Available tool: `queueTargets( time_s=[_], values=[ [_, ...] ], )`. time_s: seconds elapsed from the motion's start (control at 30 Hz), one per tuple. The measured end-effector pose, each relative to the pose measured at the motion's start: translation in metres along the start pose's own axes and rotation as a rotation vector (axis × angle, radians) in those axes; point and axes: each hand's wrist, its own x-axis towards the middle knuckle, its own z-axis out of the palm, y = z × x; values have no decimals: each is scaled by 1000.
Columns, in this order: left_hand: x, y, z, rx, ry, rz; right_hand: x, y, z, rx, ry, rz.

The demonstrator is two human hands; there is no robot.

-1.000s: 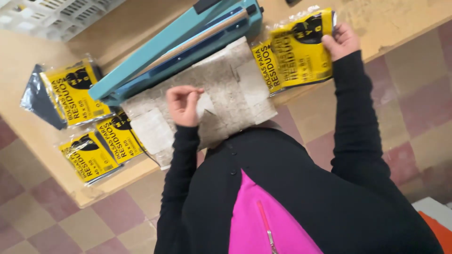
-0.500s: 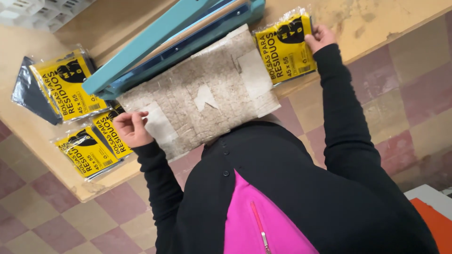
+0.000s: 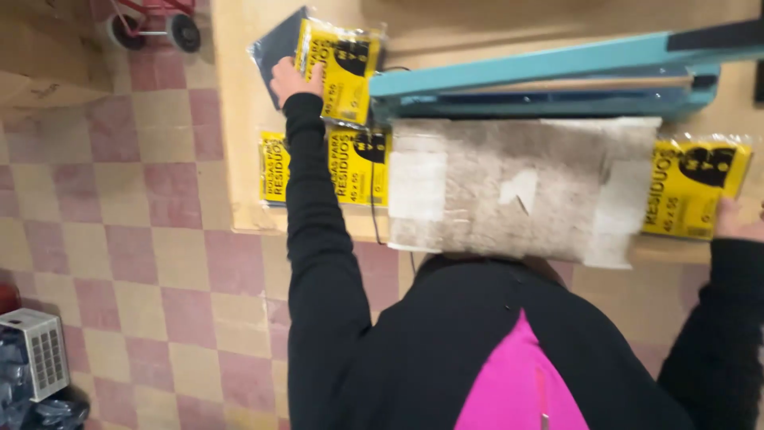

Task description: Sealing and organizing packs of plastic trash bags using a heat sealer.

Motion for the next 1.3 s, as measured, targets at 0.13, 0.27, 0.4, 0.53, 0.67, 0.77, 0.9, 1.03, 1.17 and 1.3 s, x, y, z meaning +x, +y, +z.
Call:
queueTargets(
  time_s=[0.13, 0.27, 0.4, 0.53, 0.67, 0.77, 0.9, 1.03, 1.17, 1.3],
  values=[
    [35, 32, -2, 47, -301, -315, -24, 18, 14, 144, -41, 205],
    [56, 14, 27, 29, -391, -435, -36, 15, 2, -26, 148, -170],
    [48, -7, 40, -167, -252, -432, -64, -182, -15, 53, 185, -106],
    [29, 24, -9, -287, -44, -158, -65, -256, -9, -9, 138, -529],
    [10, 37, -37, -94, 147, 121, -66, -318, 22, 4, 70, -799],
    [-6, 82, -91, -269, 176, 128, -70, -376, 47, 167, -30, -905],
    [-63, 145, -174, -513, 292, 414, -80, -415, 87, 336, -301, -785],
    [-140, 195, -201, -929, 209, 336, -71, -440, 117, 631, -620, -628],
    [-209, 224, -164, -1295, -76, 134, -68, -407, 133, 956, -740, -521],
    [-249, 216, -86, -1356, -284, -102, -72, -317, 155, 934, -668, -386]
  ],
)
